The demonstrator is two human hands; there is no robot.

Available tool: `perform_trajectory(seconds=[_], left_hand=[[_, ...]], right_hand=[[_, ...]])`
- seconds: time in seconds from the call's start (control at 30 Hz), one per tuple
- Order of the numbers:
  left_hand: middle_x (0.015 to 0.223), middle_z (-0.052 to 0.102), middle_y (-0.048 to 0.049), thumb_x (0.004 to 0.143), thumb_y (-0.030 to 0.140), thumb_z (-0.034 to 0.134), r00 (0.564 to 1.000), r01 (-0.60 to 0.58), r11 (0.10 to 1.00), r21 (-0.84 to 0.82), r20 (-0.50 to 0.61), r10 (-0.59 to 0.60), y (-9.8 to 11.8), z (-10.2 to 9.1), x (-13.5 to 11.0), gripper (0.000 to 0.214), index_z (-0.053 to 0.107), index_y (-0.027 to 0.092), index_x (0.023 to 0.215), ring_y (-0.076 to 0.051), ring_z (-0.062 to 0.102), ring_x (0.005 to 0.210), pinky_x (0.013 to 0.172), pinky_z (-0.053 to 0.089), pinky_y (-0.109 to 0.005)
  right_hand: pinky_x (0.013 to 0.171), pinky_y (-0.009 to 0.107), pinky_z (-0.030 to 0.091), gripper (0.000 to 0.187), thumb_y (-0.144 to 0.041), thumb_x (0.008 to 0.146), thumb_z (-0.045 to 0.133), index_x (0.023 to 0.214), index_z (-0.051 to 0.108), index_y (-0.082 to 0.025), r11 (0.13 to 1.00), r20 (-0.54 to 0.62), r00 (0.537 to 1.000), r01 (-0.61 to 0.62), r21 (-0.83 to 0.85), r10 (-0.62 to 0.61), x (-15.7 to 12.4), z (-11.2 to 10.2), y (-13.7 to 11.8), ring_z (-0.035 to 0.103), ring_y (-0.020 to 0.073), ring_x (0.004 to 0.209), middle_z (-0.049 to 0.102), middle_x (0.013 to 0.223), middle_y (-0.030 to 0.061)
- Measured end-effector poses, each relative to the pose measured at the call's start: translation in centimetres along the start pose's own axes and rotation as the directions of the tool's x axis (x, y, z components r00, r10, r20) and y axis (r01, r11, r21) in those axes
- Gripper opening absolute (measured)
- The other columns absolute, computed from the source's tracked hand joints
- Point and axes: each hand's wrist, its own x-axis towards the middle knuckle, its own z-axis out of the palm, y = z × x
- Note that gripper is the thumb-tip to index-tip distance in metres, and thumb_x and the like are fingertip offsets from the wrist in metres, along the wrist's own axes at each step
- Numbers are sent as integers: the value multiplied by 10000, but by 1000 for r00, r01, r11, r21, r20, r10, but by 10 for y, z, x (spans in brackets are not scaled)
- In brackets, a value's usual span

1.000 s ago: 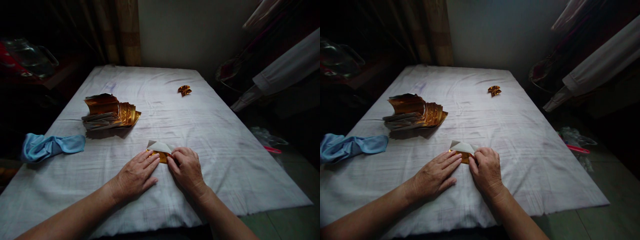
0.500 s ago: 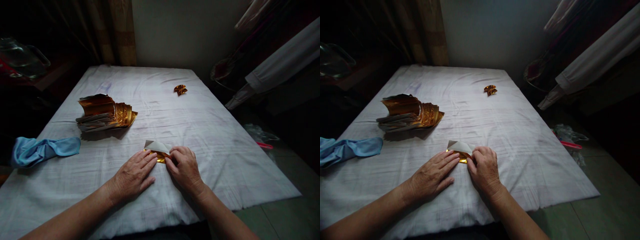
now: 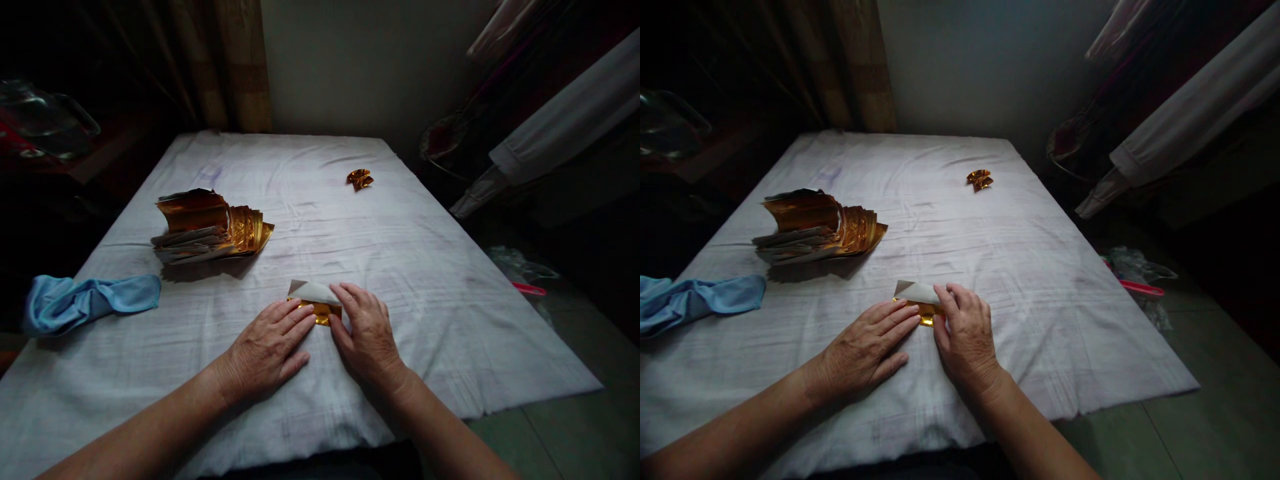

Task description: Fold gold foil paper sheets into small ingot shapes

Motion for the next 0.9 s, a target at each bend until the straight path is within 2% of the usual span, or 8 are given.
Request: perform_trajectory(seconds=[0.1, 0.17, 0.23, 0.33, 0.47, 0.63, 0.77, 0.9], left_hand=[[1437, 555, -110, 956, 383, 518, 1000, -5, 1000, -2, -12, 5, 1, -1, 2, 513, 489, 165, 1419, -293, 477, 1351, 1136, 371, -480], [1439, 553, -109, 959, 379, 509, 1000, -8, 1000, -1, -15, 7, 1, -2, 2, 510, 486, 156, 1417, -281, 476, 1351, 1138, 369, -463], [1441, 552, -105, 964, 385, 496, 1000, -4, 1000, -1, -11, 4, 1, -2, 3, 513, 479, 155, 1422, -272, 470, 1355, 1138, 364, -451], [1450, 547, -94, 968, 397, 484, 1000, 7, 1000, 10, 10, -7, 1, -4, 2, 524, 463, 170, 1439, -269, 464, 1359, 1139, 341, -448], [1456, 545, -69, 961, 433, 501, 999, 11, 1000, 22, 44, -12, -1, -6, 0, 535, 468, 206, 1444, -274, 444, 1375, 1153, 284, -448], [1495, 506, -43, 965, 468, 492, 995, 11, 997, 79, 103, -19, -5, -5, -4, 562, 431, 243, 1476, -280, 371, 1419, 1192, 140, -473], [1534, 455, -35, 967, 487, 475, 989, -2, 994, 110, 147, -14, -6, -5, -5, 603, 375, 246, 1510, -278, 335, 1437, 1198, 87, -476], [1545, 440, -34, 963, 498, 471, 985, 10, 995, 98, 172, -27, -5, -8, -3, 633, 342, 242, 1528, -279, 334, 1439, 1199, 103, -472]], right_hand=[[1089, 494, 296, 374, -178, 941, 494, 1291, 607, -240, 986, 82, 985, 156, -64, -151, -3, -2, -4, 438, 302, 1348, 585, 1402, 79], [1151, 512, 206, 381, -229, 964, 488, 1332, 585, -238, 974, 161, 965, 219, -56, -208, -6, -5, -7, 384, 296, 1400, 569, 1430, 47], [1180, 516, 156, 440, -292, 973, 486, 1404, 522, -217, 971, 237, 946, 237, -36, -222, -9, -8, -9, 360, 288, 1422, 530, 1467, 49], [1189, 520, 153, 503, -349, 979, 488, 1458, 461, -197, 969, 305, 927, 244, -40, -220, -14, -12, -7, 346, 280, 1436, 470, 1512, 61], [1189, 511, 145, 518, -402, 990, 481, 1456, 463, -176, 959, 321, 918, 271, -77, -233, -20, -18, 0, 352, 277, 1432, 470, 1510, 64], [1190, 500, 113, 536, -471, 990, 473, 1419, 510, -151, 944, 303, 922, 296, -147, -242, -29, -26, 9, 384, 287, 1409, 505, 1482, 75], [1201, 478, 75, 584, -518, 981, 468, 1419, 510, -133, 942, 275, 933, 285, -175, -232, -29, -24, 1, 377, 286, 1412, 483, 1497, 94], [1201, 483, 102, 567, -449, 1008, 424, 1494, 403, -155, 934, 324, 904, 335, -128, -280, -25, -16, -10, 349, 255, 1432, 401, 1552, 78]])
